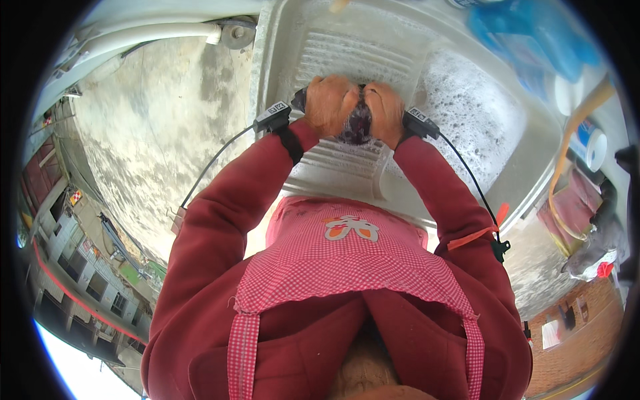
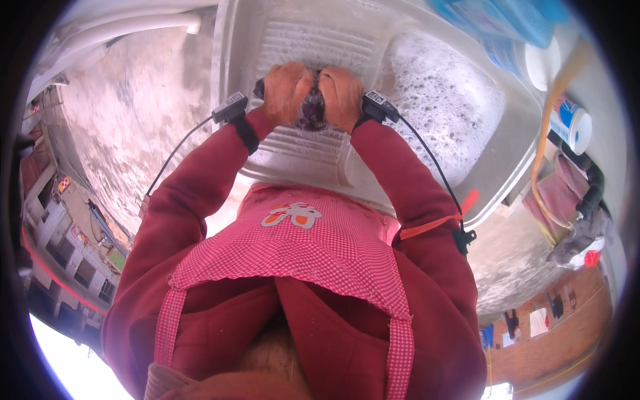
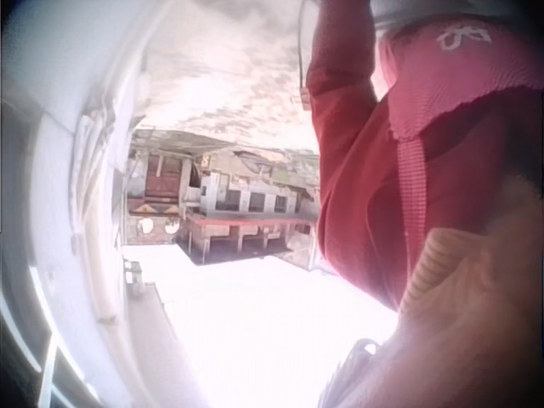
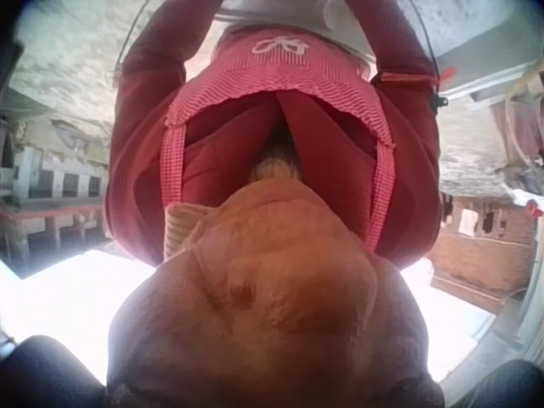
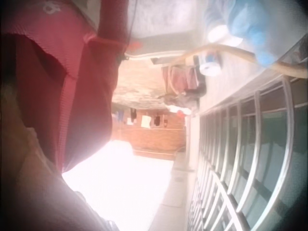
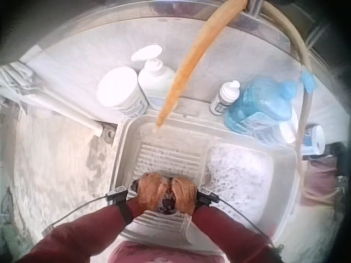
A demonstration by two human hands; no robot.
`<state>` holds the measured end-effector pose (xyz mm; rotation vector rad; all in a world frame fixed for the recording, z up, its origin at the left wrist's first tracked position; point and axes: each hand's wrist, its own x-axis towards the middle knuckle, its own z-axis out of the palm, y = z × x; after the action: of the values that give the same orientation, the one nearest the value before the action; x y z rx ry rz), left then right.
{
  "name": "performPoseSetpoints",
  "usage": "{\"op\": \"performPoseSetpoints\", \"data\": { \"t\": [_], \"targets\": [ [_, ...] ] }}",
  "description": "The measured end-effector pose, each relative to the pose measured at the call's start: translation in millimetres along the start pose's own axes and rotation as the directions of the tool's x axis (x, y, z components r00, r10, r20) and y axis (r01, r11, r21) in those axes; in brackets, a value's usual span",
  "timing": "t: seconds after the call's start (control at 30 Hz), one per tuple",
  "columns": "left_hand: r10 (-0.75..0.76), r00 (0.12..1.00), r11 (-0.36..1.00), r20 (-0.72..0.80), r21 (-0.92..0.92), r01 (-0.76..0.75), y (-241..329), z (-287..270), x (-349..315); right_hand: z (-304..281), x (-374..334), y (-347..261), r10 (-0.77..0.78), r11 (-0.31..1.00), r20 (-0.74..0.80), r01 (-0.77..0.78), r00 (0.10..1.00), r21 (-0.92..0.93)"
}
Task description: The person hand-washes multiple garments in a utility sink, scrubbing them on a washboard, rinsing, and wringing out water. They handle a blue cloth and several dark garments one at a time, repeatedly rubbing and squeezing them in soapy water.
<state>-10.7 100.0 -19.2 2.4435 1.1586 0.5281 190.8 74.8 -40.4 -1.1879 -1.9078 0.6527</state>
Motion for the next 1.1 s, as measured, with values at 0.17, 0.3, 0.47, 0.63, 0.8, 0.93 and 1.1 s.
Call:
{"op": "performPoseSetpoints", "data": {
  "t": [0.17,0.3,0.47,0.63,0.8,0.93,1.1],
  "targets": [
    [-0.139,0.990,0.990,0.021,0.019,0.138,3,10,18,5,3,8,0.387,0.921,-0.010,-0.386,0.922,0.051],
    [-0.512,0.775,0.740,0.370,-0.268,0.617,8,-15,34,-17,16,2,0.702,0.645,0.122,-0.699,0.702,0.308],
    [-0.250,0.890,0.654,0.380,-0.612,0.445,0,-69,-32,-83,-8,-24,0.701,0.499,0.387,-0.799,0.599,0.335],
    [-0.180,0.961,0.902,0.209,-0.354,0.245,32,-64,-51,-120,-65,-55,0.574,0.570,0.501,-0.755,0.647,0.323],
    [-0.363,0.924,0.786,0.125,-0.491,0.375,63,-65,-1,-196,-130,-35,0.956,0.242,-0.040,-0.700,0.291,0.672],
    [-0.237,0.971,0.687,-0.037,-0.713,0.141,89,-24,42,-254,-200,0,0.908,0.418,-0.282,-0.631,0.309,0.654],
    [0.118,0.991,0.974,0.066,-0.201,-0.102,124,51,103,-273,-255,49,0.822,0.440,-0.200,-0.817,0.533,-0.373]
  ]
}}
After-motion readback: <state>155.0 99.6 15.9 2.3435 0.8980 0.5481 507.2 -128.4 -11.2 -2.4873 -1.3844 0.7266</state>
